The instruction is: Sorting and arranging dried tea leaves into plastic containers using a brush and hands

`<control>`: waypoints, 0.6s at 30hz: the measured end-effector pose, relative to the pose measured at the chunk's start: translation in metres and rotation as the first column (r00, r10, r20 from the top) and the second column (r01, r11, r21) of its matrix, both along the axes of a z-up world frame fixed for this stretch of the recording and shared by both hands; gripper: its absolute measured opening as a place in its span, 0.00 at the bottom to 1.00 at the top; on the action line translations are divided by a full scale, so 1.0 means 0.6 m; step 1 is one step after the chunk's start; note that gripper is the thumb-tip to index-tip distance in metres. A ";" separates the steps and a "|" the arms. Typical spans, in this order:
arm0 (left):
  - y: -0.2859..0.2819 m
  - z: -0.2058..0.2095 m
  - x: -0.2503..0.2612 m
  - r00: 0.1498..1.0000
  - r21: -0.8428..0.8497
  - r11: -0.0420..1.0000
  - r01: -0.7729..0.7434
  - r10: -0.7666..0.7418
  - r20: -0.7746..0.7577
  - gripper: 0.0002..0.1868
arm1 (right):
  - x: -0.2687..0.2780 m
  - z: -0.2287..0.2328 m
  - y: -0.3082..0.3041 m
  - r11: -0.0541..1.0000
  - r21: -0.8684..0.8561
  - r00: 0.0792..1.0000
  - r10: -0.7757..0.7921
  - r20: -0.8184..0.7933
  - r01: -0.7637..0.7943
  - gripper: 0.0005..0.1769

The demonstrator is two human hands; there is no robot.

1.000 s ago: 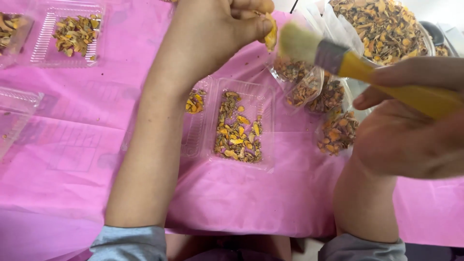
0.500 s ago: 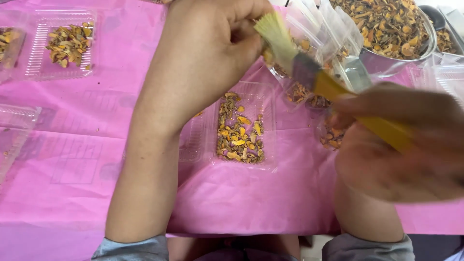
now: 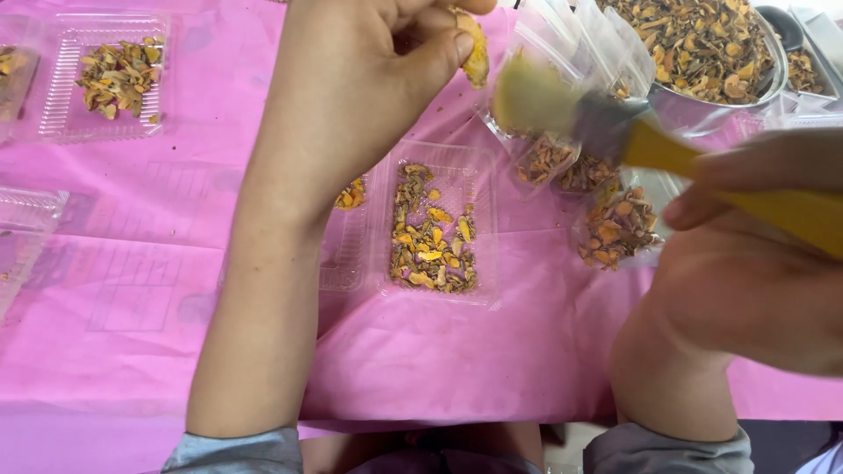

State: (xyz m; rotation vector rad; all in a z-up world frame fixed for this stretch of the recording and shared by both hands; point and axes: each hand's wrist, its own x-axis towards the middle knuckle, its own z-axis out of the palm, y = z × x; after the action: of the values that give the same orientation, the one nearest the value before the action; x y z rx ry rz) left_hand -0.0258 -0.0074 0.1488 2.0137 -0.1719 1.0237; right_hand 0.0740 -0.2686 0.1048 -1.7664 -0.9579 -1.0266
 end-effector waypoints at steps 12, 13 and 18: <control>-0.007 0.008 -0.014 0.997 0.266 0.963 0.049 -0.065 0.052 0.09 | -0.033 0.028 -0.013 0.912 0.088 0.900 0.410 -0.150 -0.401 0.45; -0.006 0.006 -0.012 1.000 0.334 0.942 0.025 -0.019 -0.024 0.08 | -0.029 0.025 -0.027 0.898 0.011 0.893 0.440 -0.092 -0.441 0.49; -0.024 0.006 -0.007 0.965 0.582 0.805 0.110 0.053 -0.255 0.13 | -0.005 -0.008 -0.104 0.931 -0.067 0.933 0.356 -0.051 -0.359 0.52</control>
State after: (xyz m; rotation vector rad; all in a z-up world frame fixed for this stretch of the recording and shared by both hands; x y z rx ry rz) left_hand -0.0297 -0.0219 0.1526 2.6862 -0.4250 0.7185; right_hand 0.0710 -0.3309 0.1001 -1.5860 -1.2536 -0.7291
